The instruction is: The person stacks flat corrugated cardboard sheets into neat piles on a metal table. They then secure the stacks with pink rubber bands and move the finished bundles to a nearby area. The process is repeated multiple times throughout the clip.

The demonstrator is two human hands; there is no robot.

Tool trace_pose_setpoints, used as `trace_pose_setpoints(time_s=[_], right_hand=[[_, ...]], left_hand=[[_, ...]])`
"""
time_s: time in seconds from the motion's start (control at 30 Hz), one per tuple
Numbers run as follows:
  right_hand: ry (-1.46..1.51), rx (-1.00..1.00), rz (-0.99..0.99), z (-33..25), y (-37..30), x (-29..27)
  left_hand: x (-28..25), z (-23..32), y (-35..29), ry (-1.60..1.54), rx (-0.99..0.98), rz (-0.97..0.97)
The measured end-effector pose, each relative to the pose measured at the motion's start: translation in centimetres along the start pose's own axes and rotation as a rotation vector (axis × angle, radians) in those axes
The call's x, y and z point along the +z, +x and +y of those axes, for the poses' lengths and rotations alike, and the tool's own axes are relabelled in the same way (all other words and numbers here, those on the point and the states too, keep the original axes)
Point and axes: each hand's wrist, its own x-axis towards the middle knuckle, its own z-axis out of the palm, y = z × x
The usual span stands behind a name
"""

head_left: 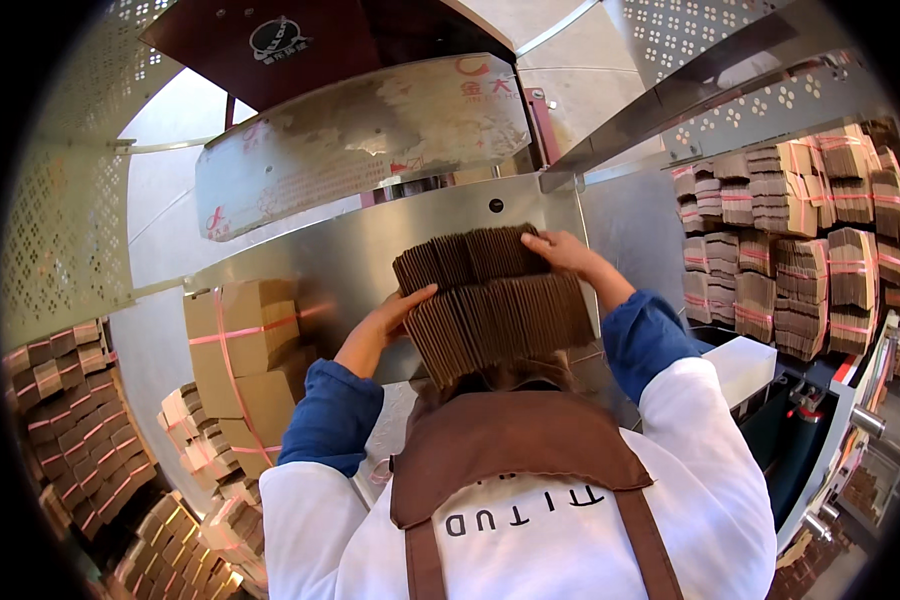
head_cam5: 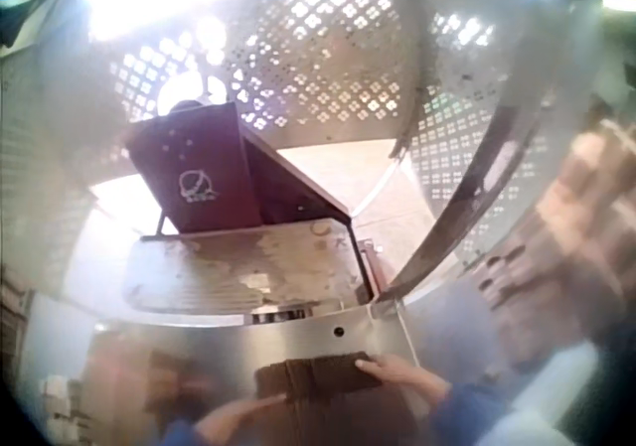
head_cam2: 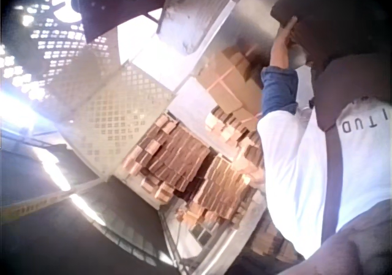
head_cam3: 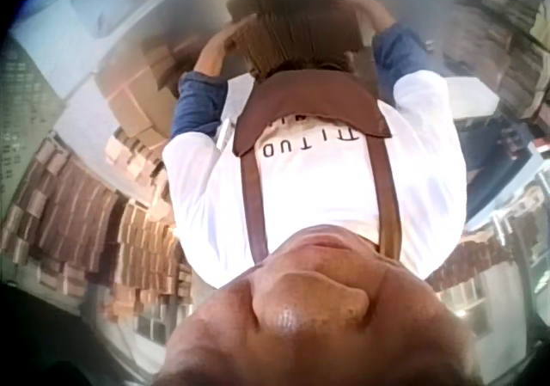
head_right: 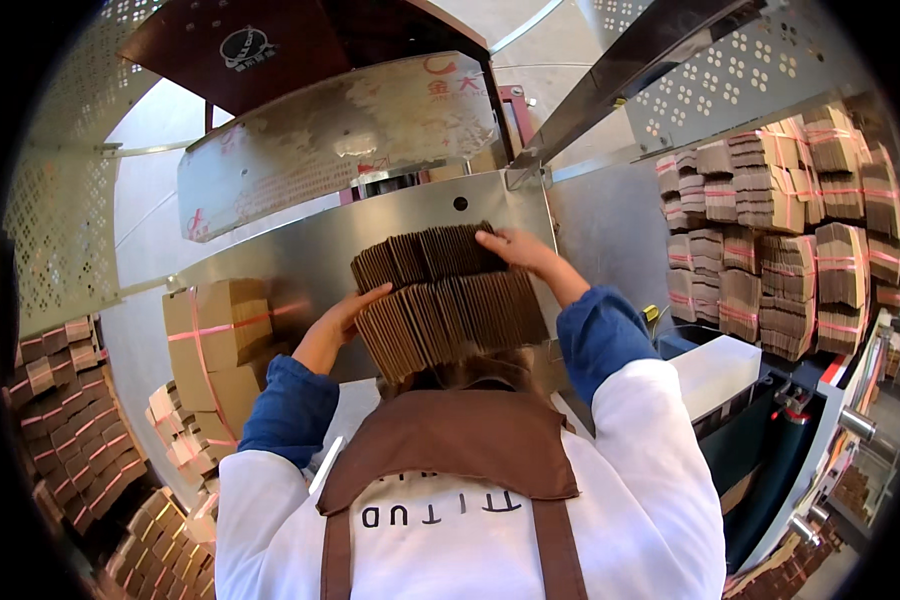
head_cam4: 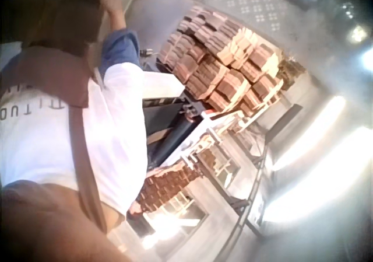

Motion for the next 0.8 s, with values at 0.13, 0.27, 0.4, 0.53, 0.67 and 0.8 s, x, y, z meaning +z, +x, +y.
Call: trace_pose_setpoints(time_s=[0.13, 0.27, 0.4, 0.53, 0.67, 0.8], right_hand=[[0.242, 0.097, -0.066, 0.8, 4.5, -5.4], [0.938, 0.313, -0.048, 4.2, 5.1, -8.9], [0.697, 0.059, 0.399, 3.2, -0.9, -11.4], [0.048, -0.258, 0.456, -6.5, -7.5, -11.5], [-0.595, -0.496, 0.002, -13.1, -1.7, -10.2], [-1.057, -0.298, -0.275, -12.8, 5.5, -8.0]], left_hand=[[3.0, 1.8, 2.8, -0.021, 0.085, 0.023], [5.8, 3.7, 5.5, 0.018, 0.072, 0.004], [7.3, 5.1, 4.7, 0.061, 0.045, 0.024], [7.3, 4.8, 4.5, 0.035, 0.018, 0.060], [7.6, 5.2, 4.1, 0.058, 0.007, 0.042], [7.7, 5.3, 4.5, 0.098, 0.071, 0.013]])
